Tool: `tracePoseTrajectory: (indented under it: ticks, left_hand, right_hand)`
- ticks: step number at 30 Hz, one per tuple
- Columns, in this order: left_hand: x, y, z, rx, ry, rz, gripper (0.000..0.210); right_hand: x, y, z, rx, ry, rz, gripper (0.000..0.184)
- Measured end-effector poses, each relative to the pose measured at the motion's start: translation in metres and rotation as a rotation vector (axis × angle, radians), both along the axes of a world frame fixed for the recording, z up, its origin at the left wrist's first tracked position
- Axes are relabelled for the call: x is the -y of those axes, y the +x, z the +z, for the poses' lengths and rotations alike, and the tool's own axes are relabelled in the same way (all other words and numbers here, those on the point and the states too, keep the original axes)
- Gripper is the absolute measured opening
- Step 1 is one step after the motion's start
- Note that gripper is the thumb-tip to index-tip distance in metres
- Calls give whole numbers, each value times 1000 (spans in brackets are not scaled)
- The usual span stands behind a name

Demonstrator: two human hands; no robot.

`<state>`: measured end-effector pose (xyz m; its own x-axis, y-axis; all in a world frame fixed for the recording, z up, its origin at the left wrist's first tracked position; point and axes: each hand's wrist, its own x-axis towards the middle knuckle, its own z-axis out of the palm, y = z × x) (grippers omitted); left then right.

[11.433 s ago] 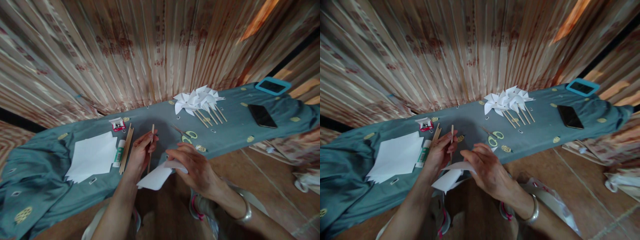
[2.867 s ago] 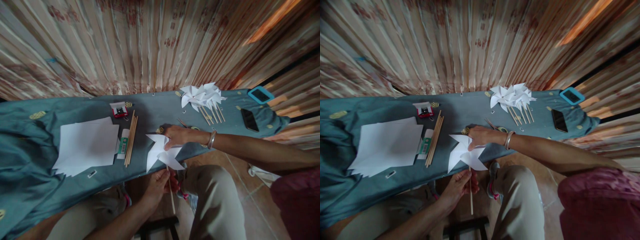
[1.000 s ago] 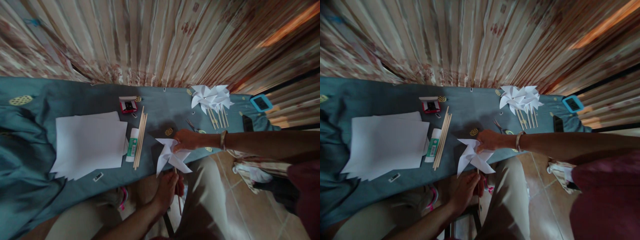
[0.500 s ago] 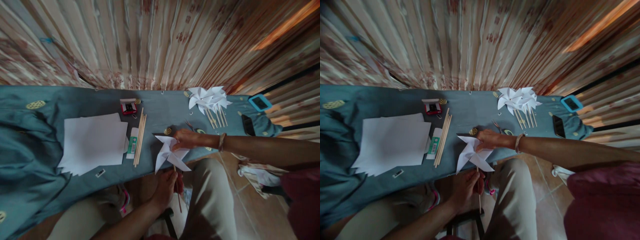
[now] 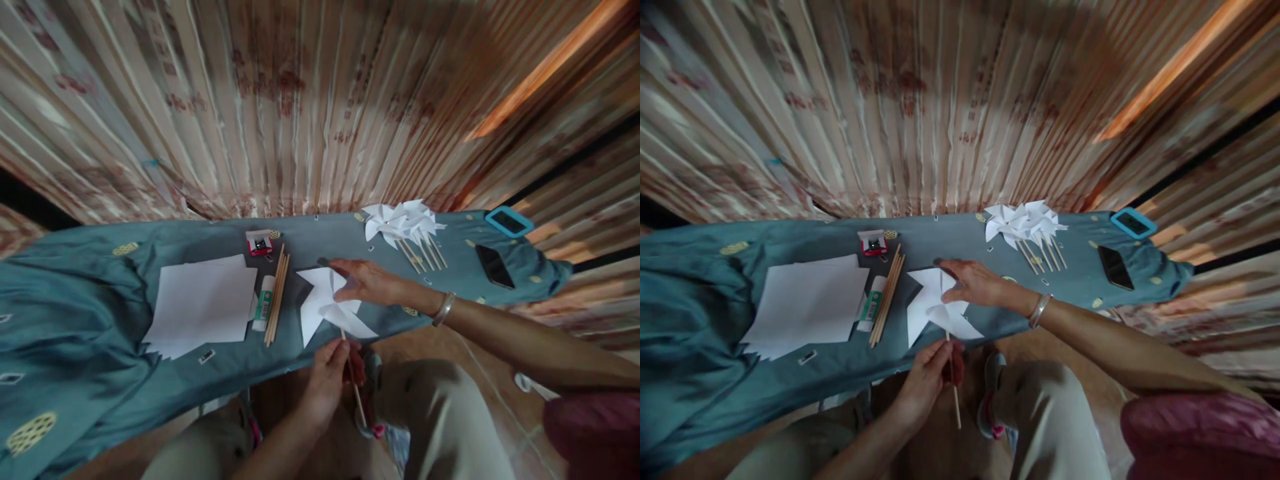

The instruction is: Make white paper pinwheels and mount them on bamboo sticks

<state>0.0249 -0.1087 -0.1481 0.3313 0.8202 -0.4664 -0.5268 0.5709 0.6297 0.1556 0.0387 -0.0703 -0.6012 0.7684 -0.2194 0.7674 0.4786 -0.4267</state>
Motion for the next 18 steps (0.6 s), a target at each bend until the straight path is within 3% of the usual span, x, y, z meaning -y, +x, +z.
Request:
tracePoseTrajectory:
  ticks: [3, 9, 13, 18]
  left_hand:
    - [-10, -2, 7, -15, 50, 43, 48]
    - [-35, -5, 17, -72, 123, 157, 44]
    - [-54, -6, 24, -77, 167, 227, 46]
    - [-65, -3, 25, -157, 222, 251, 45]
  right_hand:
    - [6, 0, 6, -98, 176, -51, 80]
    - [37, 1, 5, -401, 449, -382, 55]
    - [53, 3, -21, -581, 435, -560, 45]
    - [47, 11, -52, -793, 240, -676, 42]
